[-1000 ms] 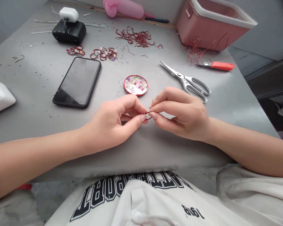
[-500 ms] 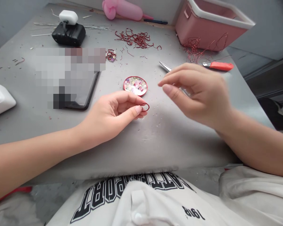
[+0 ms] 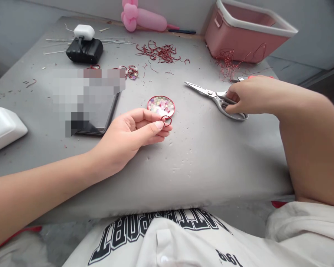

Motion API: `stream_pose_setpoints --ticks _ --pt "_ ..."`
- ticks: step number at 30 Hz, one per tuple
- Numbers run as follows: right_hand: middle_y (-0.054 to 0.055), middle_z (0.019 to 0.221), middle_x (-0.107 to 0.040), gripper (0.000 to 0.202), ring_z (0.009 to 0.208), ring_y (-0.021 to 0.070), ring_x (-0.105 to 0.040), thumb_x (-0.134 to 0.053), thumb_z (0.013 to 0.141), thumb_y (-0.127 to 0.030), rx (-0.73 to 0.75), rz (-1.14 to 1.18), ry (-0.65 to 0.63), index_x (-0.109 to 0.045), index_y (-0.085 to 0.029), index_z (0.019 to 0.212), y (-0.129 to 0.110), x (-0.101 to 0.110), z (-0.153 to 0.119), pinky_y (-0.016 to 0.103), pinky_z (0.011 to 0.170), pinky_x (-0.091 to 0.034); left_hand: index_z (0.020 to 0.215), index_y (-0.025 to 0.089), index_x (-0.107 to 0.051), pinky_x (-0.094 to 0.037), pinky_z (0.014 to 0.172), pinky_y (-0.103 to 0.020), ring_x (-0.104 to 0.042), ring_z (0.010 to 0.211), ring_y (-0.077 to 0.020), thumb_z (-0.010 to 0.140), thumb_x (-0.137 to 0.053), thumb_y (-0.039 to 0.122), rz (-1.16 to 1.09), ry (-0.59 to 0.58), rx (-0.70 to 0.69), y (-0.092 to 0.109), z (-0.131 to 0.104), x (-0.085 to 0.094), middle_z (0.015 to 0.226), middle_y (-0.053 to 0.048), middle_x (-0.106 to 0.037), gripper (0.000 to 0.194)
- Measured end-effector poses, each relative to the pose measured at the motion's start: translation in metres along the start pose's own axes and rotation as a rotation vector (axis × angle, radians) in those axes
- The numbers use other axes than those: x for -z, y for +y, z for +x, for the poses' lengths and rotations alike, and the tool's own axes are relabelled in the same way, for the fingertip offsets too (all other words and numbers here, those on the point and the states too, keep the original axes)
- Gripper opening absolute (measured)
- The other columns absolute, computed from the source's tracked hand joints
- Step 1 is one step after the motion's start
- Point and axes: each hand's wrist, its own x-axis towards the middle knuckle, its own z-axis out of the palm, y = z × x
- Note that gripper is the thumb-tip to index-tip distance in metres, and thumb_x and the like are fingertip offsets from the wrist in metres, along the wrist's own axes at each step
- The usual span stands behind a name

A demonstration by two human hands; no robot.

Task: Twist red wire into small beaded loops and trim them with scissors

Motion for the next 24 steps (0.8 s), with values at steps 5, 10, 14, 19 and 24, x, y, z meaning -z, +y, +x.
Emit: stream_pose_setpoints --ticks 5,10,14,19,24 --pt "-0.007 0.039 -0.052 0.039 0.031 0.0013 -0.037 -0.095 0.054 -0.029 -0.038 -0.091 0.01 -0.058 -0.021 0.062 -0.025 0.005 0.025 0.021 0.029 -0.017 0.093 0.02 -0.079 -0.063 0.089 -0.028 -0.075 0.091 -0.0152 0.081 -0.082 0.024 -0.047 -0.005 -0.006 -0.001 0.001 0.0 0.091 -0.003 -0.079 0.013" --pt "-0.005 0.053 -0.052 0.049 0.04 0.0057 -0.038 -0.088 0.067 -0.055 0.112 0.011 0.305 -0.051 -0.025 0.079 -0.092 -0.004 0.011 0.026 0.038 -0.031 0.089 0.019 -0.08 -0.062 0.088 -0.029 -0.076 0.089 -0.0156 0.08 -0.083 0.026 -0.075 0.043 -0.008 0.0 0.001 -0.001 0.09 -0.004 -0.08 0.012" --pt "0.006 0.071 -0.06 0.046 0.057 0.0163 -0.048 -0.073 0.079 -0.062 0.252 -0.168 0.308 -0.055 -0.022 0.093 -0.147 -0.012 -0.012 0.034 0.045 -0.028 0.093 0.021 -0.081 -0.061 0.082 -0.02 -0.075 0.089 -0.0118 0.082 -0.081 0.025 -0.086 0.01 -0.025 -0.001 0.002 0.001 0.09 -0.002 -0.08 0.011" --pt "0.004 0.066 -0.057 0.037 0.055 0.0189 -0.048 -0.058 0.09 -0.058 0.193 -0.394 0.271 -0.054 -0.021 0.091 -0.163 -0.016 -0.021 0.032 0.044 -0.028 0.098 0.023 -0.081 -0.061 0.08 -0.017 -0.075 0.09 -0.0106 0.083 -0.081 0.021 -0.082 -0.004 -0.036 -0.003 0.002 0.003 0.093 -0.001 -0.081 0.015" --pt "0.004 0.067 -0.058 0.038 0.054 0.0169 -0.048 -0.059 0.09 -0.057 0.207 -0.423 0.271 -0.055 -0.019 0.09 -0.158 -0.018 -0.022 0.031 0.045 -0.029 0.094 0.025 -0.082 -0.062 0.078 -0.015 -0.075 0.085 -0.009 0.084 -0.08 0.02 -0.054 -0.041 -0.064 -0.005 0.003 0.004 0.088 0.001 -0.081 0.011"
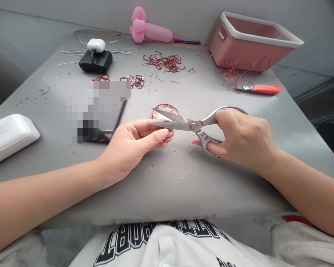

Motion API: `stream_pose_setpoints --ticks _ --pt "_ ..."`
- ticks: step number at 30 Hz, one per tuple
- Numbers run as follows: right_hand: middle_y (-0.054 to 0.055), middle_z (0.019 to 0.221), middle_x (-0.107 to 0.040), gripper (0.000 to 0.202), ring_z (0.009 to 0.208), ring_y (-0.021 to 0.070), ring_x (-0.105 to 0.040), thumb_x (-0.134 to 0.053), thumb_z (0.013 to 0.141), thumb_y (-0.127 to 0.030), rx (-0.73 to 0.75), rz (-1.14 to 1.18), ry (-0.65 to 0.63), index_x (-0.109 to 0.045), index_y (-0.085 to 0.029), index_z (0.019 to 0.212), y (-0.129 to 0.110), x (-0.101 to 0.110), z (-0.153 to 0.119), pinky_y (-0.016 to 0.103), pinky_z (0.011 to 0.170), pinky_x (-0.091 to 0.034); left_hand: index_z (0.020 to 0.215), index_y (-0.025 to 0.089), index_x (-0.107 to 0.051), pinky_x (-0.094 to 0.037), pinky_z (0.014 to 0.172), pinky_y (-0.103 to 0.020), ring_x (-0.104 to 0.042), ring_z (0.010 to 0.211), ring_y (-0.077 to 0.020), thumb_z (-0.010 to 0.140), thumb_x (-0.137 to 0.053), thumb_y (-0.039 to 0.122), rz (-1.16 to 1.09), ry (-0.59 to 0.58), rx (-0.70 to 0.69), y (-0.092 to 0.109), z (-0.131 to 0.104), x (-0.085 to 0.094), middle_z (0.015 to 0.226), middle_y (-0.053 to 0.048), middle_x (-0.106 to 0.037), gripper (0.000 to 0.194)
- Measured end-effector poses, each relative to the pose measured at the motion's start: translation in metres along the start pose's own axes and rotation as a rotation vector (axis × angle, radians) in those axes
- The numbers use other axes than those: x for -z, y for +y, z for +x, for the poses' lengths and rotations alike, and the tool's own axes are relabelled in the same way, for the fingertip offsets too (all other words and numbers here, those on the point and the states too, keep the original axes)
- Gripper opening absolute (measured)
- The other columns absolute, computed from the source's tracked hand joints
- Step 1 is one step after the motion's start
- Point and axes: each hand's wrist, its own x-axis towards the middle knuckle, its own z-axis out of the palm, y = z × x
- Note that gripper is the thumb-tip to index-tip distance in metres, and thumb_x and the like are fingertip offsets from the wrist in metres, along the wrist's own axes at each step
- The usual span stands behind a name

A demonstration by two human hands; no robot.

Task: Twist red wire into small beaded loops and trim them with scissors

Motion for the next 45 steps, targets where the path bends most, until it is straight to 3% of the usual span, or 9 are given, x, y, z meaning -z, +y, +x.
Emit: stream_pose_setpoints --ticks 8,16,22,33,39,45 --pt "0.003 0.067 -0.058 0.03 0.055 0.0159 -0.049 -0.058 0.09 -0.048 0.038 0.136 -0.074 -0.052 -0.019 0.089 0.0025 0.003 -0.001 0.03 0.045 -0.032 0.093 0.025 -0.082 -0.063 0.077 -0.016 -0.077 0.08 -0.0098 0.082 -0.079 0.013 0.05 0.011 -0.108 -0.0012 -0.0031 -0.003 0.084 0.002 -0.082 0.015" --pt "0.0 0.062 -0.048 0.033 0.05 0.0138 -0.041 -0.053 0.095 -0.051 0.053 0.125 -0.087 -0.047 -0.02 0.086 0.0029 0.0026 -0.0015 0.029 0.043 -0.03 0.091 0.023 -0.082 -0.062 0.075 -0.016 -0.076 0.081 -0.0108 0.082 -0.075 0.007 0.267 0.0 -0.305 -0.0003 -0.0029 -0.0021 0.087 0.002 -0.082 0.02" --pt "0.001 0.065 -0.051 0.039 0.052 0.0144 -0.045 -0.051 0.095 -0.058 0.03 0.135 -0.08 -0.045 -0.02 0.087 0.0012 0.008 0.0002 0.029 0.045 -0.03 0.094 0.024 -0.082 -0.059 0.07 -0.019 -0.072 0.081 -0.0116 0.082 -0.075 0.011 0.384 0.029 -0.42 -0.0012 -0.0013 0.0007 0.09 0.001 -0.079 0.02" --pt "-0.003 0.06 -0.043 0.038 0.048 0.0127 -0.038 -0.049 0.097 -0.057 0.021 0.272 -0.103 -0.037 -0.023 0.084 0.0008 0.0056 -0.0014 0.028 0.045 -0.031 0.098 0.023 -0.081 -0.059 0.087 -0.021 -0.072 0.097 -0.012 0.086 -0.068 0.004 0.501 -0.018 -0.575 -0.0011 -0.0027 0.0015 0.099 0.0 -0.08 0.025" --pt "-0.006 0.059 -0.037 0.038 0.046 0.0121 -0.035 -0.054 0.094 -0.056 0.01 0.339 -0.116 -0.037 -0.024 0.083 -0.0004 0.0063 -0.0021 0.027 0.044 -0.03 0.095 0.022 -0.08 -0.06 0.083 -0.024 -0.072 0.094 -0.0149 0.085 -0.065 0.004 0.524 -0.008 -0.601 0.0001 -0.0028 0.0007 0.096 -0.001 -0.08 0.025" --pt "-0.006 0.058 -0.034 0.039 0.046 0.0121 -0.032 -0.05 0.096 -0.057 -0.021 0.377 -0.17 -0.034 -0.025 0.08 -0.0039 0.0057 -0.0044 0.027 0.044 -0.03 0.09 0.025 -0.08 -0.06 0.074 -0.027 -0.07 0.09 -0.0178 0.083 -0.067 0.011 0.501 0.001 -0.525 0.0022 -0.0043 0.0004 0.091 -0.002 -0.078 0.02"
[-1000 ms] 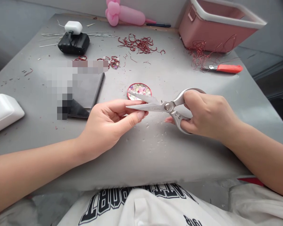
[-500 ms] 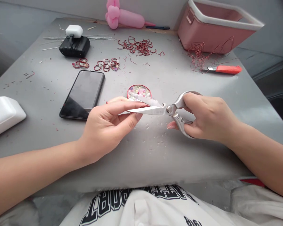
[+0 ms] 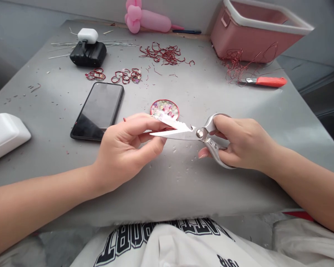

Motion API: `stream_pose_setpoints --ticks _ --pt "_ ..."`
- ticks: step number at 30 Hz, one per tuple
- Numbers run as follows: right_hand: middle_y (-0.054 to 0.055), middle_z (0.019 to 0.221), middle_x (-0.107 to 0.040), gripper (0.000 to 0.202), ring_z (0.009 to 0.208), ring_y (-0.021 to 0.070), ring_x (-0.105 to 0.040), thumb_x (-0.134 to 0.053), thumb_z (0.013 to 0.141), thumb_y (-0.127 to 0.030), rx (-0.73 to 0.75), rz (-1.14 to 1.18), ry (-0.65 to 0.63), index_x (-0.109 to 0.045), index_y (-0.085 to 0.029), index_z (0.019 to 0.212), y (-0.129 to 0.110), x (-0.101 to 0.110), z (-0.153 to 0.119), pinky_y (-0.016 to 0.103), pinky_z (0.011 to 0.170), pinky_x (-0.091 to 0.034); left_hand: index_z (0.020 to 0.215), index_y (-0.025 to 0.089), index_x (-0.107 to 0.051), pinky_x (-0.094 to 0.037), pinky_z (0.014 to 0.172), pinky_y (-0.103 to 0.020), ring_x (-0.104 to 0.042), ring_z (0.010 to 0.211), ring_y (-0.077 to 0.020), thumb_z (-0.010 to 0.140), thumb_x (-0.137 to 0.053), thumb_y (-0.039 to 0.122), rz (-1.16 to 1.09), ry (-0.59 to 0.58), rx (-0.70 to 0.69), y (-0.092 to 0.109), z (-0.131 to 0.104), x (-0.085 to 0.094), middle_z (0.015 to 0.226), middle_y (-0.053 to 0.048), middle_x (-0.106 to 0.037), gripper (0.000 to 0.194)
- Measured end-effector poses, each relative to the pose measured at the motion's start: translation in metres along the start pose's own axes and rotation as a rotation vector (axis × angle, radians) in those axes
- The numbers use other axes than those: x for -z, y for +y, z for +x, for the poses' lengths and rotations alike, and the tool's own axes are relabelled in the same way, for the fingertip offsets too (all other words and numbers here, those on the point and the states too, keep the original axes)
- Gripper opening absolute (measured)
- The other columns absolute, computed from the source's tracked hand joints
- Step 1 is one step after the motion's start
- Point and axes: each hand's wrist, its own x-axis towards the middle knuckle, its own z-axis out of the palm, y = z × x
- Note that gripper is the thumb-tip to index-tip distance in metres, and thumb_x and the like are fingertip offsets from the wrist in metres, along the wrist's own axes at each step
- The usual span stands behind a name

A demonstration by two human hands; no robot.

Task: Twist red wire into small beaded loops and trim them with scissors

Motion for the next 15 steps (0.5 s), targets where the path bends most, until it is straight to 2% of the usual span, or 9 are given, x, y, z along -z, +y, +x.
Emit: stream_pose_setpoints --ticks 3,6,11,15 --pt "-0.005 0.056 -0.035 0.042 0.045 0.0122 -0.03 -0.046 0.095 -0.06 -0.04 0.004 -0.016 -0.033 -0.025 0.077 -0.0017 -0.0007 -0.0016 0.027 0.045 -0.028 0.087 0.025 -0.081 -0.06 0.074 -0.029 -0.07 0.087 -0.0193 0.082 -0.067 0.013 0.053 0.008 -0.006 0.0009 0.0007 0.0001 0.087 -0.003 -0.078 0.019" --pt "-0.004 0.058 -0.042 0.044 0.046 0.0121 -0.034 -0.043 0.096 -0.064 -0.035 -0.042 -0.007 -0.039 -0.023 0.078 -0.0018 0.0019 -0.0018 0.027 0.047 -0.03 0.084 0.025 -0.081 -0.061 0.075 -0.028 -0.071 0.087 -0.0187 0.079 -0.068 0.01 0.073 0.009 -0.011 0.0026 0.0008 0.0001 0.086 -0.002 -0.078 0.021" --pt "-0.001 0.063 -0.049 0.05 0.05 0.0112 -0.034 -0.051 0.091 -0.069 0.054 -0.266 0.189 -0.047 -0.019 0.082 0.0034 0.0074 0.0008 0.027 0.046 -0.028 0.092 0.024 -0.081 -0.061 0.074 -0.025 -0.072 0.089 -0.0165 0.082 -0.07 0.011 -0.015 0.028 0.02 0.0043 -0.0007 -0.0012 0.094 -0.003 -0.079 0.019" --pt "-0.002 0.062 -0.048 0.051 0.052 0.0114 -0.034 -0.05 0.09 -0.069 0.079 -0.334 0.199 -0.048 -0.019 0.08 0.0043 0.0064 0.0018 0.026 0.046 -0.027 0.093 0.026 -0.081 -0.062 0.074 -0.026 -0.073 0.09 -0.0165 0.082 -0.071 0.008 -0.038 0.008 -0.023 0.002 -0.0014 -0.0024 0.095 -0.002 -0.08 0.023"
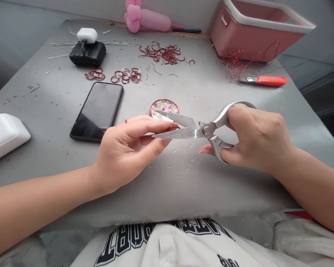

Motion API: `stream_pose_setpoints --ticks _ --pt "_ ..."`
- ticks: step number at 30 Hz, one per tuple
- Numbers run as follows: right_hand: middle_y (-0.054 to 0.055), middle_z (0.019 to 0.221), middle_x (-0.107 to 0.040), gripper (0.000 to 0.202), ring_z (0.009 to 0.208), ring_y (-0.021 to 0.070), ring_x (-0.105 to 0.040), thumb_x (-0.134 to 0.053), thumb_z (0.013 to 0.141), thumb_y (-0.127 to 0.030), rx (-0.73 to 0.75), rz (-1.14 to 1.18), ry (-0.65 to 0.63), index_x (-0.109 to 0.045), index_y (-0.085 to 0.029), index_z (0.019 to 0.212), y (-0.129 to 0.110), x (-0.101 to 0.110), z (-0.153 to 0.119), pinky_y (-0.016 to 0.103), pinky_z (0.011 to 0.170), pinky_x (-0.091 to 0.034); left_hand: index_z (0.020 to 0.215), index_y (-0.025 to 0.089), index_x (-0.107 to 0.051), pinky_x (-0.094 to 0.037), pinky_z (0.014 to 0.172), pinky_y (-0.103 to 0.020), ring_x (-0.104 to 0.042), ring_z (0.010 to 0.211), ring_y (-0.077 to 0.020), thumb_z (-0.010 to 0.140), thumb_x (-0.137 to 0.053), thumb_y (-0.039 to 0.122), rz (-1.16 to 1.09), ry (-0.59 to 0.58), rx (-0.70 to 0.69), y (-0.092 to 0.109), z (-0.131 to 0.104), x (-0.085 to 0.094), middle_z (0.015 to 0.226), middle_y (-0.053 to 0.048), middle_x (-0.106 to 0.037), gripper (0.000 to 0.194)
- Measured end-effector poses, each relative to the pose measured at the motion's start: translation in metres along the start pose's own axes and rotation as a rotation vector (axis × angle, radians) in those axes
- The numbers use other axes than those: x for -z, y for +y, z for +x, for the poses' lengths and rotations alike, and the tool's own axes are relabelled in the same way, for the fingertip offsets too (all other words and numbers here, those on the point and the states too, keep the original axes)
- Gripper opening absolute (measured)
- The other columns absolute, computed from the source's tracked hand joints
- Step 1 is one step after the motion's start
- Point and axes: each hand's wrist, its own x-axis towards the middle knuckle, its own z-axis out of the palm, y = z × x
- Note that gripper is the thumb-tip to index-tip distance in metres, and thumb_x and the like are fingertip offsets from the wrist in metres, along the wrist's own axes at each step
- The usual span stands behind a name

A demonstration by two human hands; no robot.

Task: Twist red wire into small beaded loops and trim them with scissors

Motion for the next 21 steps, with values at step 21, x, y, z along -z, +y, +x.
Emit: stream_pose_setpoints --ticks 21 --pt "-0.001 0.06 -0.048 0.041 0.052 0.0127 -0.037 -0.054 0.091 -0.058 0.051 -0.042 0.029 -0.047 -0.019 0.08 -0.0022 -0.0012 0.0015 0.028 0.047 -0.029 0.098 0.03 -0.082 -0.062 0.074 -0.022 -0.072 0.09 -0.0146 0.08 -0.073 0.006 0.033 -0.005 -0.006 -0.0026 -0.0038 -0.0002 0.095 0.001 -0.08 0.031"
